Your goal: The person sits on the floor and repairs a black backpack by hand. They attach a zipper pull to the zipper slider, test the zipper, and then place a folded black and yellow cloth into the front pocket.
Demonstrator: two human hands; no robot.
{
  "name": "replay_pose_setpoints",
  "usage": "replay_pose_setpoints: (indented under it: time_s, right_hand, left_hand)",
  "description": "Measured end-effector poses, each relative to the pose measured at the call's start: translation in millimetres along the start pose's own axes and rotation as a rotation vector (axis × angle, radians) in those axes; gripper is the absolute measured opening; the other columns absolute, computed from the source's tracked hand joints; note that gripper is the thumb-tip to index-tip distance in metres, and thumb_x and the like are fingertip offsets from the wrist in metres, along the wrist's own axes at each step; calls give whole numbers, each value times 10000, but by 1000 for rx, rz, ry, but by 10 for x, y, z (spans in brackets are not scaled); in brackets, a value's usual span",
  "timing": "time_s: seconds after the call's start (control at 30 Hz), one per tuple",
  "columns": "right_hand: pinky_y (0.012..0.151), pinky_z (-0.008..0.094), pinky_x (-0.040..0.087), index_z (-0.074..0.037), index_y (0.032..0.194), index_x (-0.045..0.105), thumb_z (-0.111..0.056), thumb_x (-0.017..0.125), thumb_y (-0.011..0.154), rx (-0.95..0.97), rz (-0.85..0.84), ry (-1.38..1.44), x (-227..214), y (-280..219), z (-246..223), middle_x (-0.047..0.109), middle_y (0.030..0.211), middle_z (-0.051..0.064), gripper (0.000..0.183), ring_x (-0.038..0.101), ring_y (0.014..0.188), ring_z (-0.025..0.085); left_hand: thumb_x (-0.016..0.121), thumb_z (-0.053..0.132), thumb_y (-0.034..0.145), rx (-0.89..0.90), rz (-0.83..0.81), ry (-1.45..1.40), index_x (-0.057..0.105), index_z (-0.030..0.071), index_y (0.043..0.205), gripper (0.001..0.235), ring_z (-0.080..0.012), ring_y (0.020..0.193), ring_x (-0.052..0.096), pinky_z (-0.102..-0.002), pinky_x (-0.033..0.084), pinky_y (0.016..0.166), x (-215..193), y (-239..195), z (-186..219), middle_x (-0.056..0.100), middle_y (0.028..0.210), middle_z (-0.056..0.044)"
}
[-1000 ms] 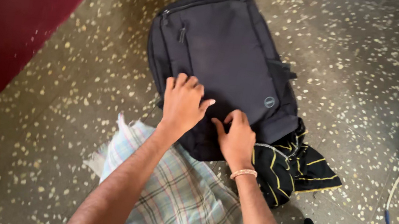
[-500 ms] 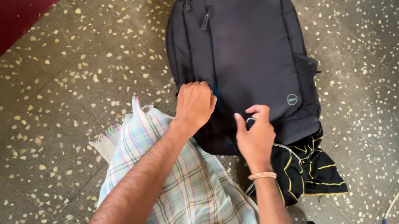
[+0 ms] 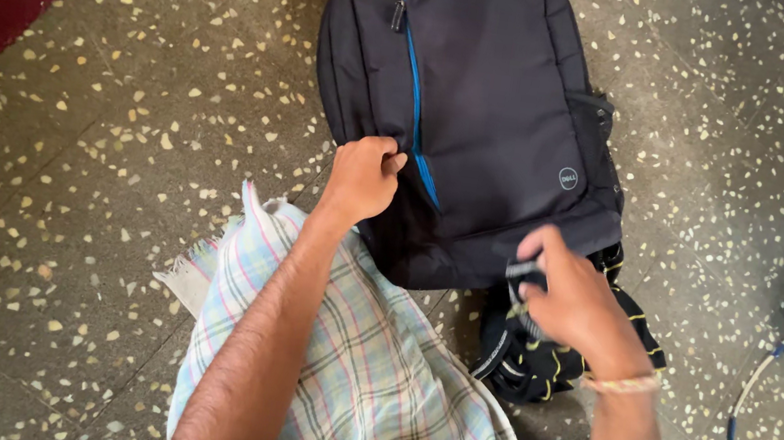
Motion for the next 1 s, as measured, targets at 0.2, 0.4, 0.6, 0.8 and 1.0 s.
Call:
replay_pose_setpoints:
  time_s: [0.2,0.4,0.6,0.8,1.0]
  right_hand:
    - [666,244,477,-48,1038,558,-55,767,837,25,-94,776,-487,-72,-451,613,863,6,290,580,746,63]
    - [915,295,493,-75,1170,566,2,684,1062,-386,991,633,-713,483,-914,597,1147,99,177,612,979,145]
    - [1052,413,438,0,1638,218,13,645,900,-503,425,196,484,964,-1061,652,1295,155,852,613,1195,321]
    - [989,441,381,32,1618,144,-5,650,887,-464,374,109,639,894,-914,707,1097,89,890,644,1092,278]
    - [972,416,408,-33,1574,310,-77,684,928,-308,309,15,578,821,-897,673,913,58,747,640,955,250]
  left_hand:
    - [708,133,877,34,6,40,667,-2,758,185,-460,780,651,-532,497,697,-25,29,-8,675,741,-230]
    - [671,201,880,15,-10,120,685,8,739,239,-439,773,673,-543,518,775,-36,18,85,702,746,-216]
    - [695,286,851,-90,102,205,704,11,770,286,-475,777,679,-554,536,757,-169,-30,244,711,805,-252]
    - [776,365,815,-178,286,250,562,-52,1010,508,-476,791,694,-532,550,656,-326,56,433,643,995,-251]
    - [705,247,935,-140,277,283,570,-8,965,290,-444,821,713,-522,563,698,-199,111,391,667,977,-231]
Point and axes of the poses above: each hand's wrist, its own y-axis towards the middle knuckle, its own x-axis out of the palm, z = x × y, the point moved 6 cm from there along y, towards the middle knuckle
